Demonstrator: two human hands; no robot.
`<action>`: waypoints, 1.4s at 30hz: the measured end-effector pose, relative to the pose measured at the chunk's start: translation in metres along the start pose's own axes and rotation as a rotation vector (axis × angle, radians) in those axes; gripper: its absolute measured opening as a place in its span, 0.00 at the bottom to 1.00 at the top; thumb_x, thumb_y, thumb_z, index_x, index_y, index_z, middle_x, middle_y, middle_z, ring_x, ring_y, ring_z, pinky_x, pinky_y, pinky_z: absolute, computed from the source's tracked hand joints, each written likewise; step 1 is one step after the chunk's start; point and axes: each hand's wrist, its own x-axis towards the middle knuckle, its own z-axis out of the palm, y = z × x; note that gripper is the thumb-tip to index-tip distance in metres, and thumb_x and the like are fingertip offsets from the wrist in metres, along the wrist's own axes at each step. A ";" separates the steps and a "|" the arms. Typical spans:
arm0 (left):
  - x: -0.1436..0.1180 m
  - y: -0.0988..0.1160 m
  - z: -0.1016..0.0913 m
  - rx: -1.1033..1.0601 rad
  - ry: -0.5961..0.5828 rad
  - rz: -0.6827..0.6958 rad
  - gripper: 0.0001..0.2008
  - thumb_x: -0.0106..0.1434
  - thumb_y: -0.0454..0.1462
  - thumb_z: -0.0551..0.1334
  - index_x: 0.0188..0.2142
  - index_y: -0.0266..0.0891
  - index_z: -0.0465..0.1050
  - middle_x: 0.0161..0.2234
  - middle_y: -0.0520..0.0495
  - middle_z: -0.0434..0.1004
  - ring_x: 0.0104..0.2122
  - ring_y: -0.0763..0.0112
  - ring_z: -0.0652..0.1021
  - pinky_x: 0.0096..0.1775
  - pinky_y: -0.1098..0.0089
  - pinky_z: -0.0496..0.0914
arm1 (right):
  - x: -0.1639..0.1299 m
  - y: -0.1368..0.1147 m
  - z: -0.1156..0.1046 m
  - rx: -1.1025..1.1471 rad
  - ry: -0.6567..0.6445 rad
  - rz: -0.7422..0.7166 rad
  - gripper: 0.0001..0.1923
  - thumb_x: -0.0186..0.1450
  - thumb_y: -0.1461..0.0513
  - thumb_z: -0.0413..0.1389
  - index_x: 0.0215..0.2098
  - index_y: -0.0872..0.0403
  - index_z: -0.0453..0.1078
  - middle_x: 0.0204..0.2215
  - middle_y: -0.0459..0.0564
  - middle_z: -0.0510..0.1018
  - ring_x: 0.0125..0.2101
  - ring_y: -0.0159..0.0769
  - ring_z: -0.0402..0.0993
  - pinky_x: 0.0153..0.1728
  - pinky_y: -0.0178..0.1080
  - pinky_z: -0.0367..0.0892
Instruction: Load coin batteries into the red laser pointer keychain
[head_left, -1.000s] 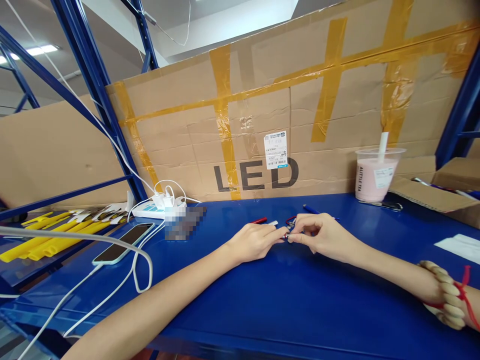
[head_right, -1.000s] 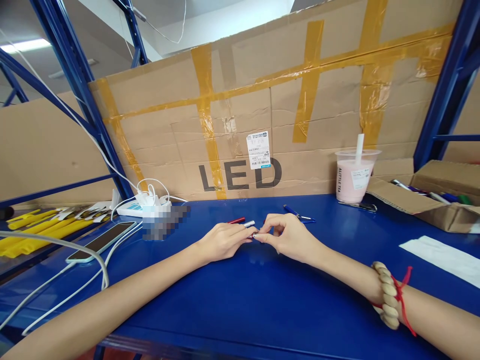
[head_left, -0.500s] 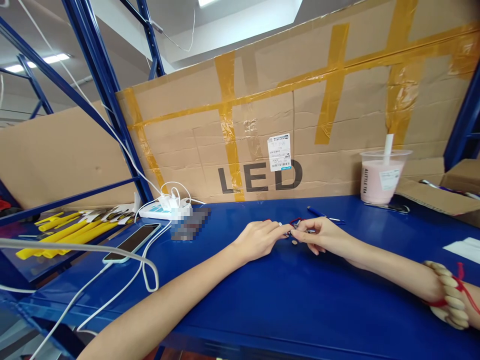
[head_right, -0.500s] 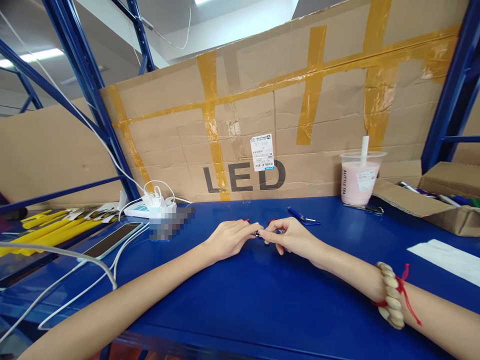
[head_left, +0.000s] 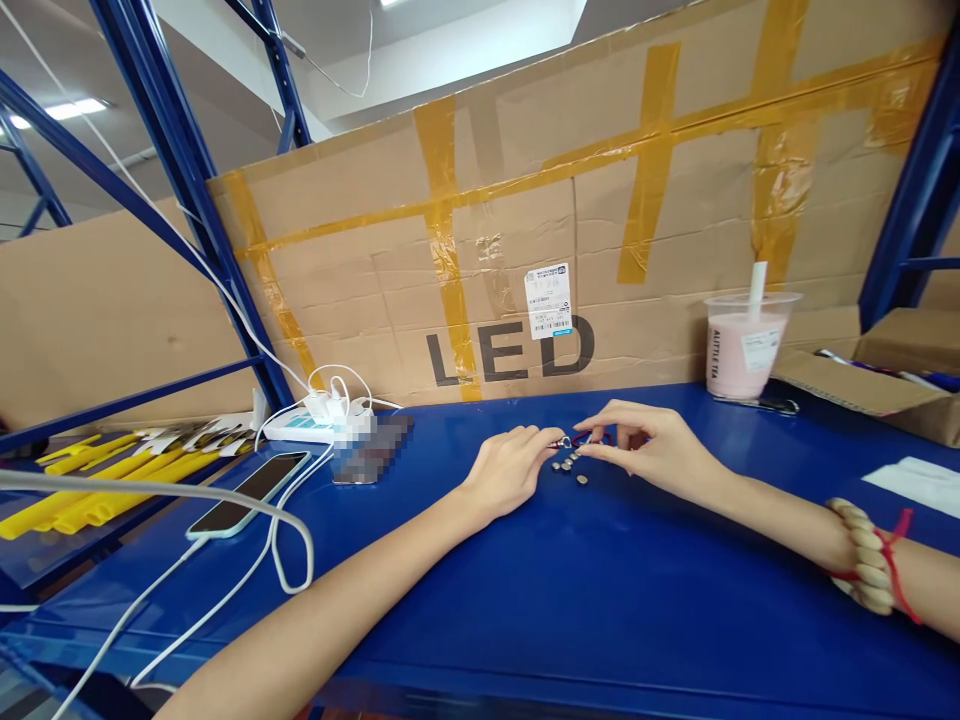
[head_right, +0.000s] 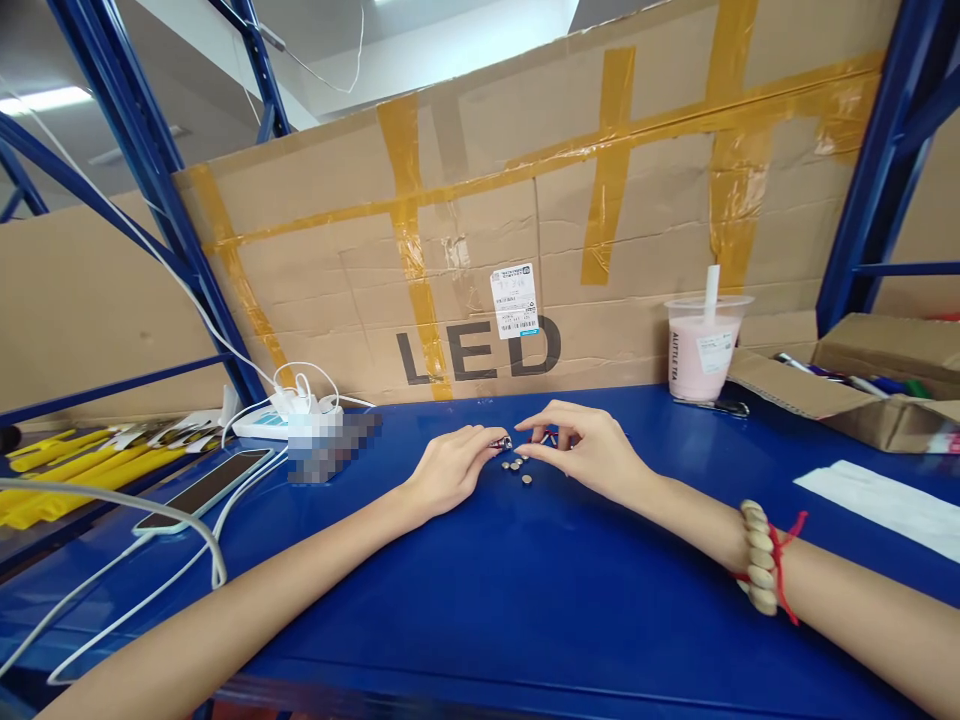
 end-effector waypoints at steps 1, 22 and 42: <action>0.000 0.000 0.000 -0.002 -0.007 0.001 0.11 0.70 0.34 0.46 0.48 0.38 0.64 0.37 0.48 0.76 0.35 0.67 0.76 0.37 0.69 0.71 | 0.000 0.001 0.000 -0.025 0.007 -0.036 0.20 0.55 0.45 0.59 0.34 0.51 0.78 0.27 0.48 0.76 0.16 0.26 0.61 0.21 0.35 0.61; -0.003 -0.001 0.000 -0.067 -0.089 0.144 0.08 0.71 0.33 0.47 0.46 0.37 0.62 0.40 0.47 0.77 0.39 0.67 0.78 0.41 0.70 0.71 | -0.009 0.002 -0.001 -0.454 -0.005 -0.348 0.15 0.65 0.55 0.50 0.29 0.45 0.78 0.29 0.43 0.81 0.21 0.28 0.72 0.20 0.32 0.57; -0.006 -0.004 0.005 -0.046 0.037 0.253 0.15 0.73 0.38 0.40 0.34 0.38 0.61 0.30 0.45 0.76 0.29 0.67 0.78 0.31 0.70 0.71 | -0.011 0.002 0.012 -0.067 -0.101 0.011 0.17 0.59 0.49 0.56 0.24 0.53 0.76 0.25 0.49 0.76 0.22 0.32 0.68 0.21 0.35 0.59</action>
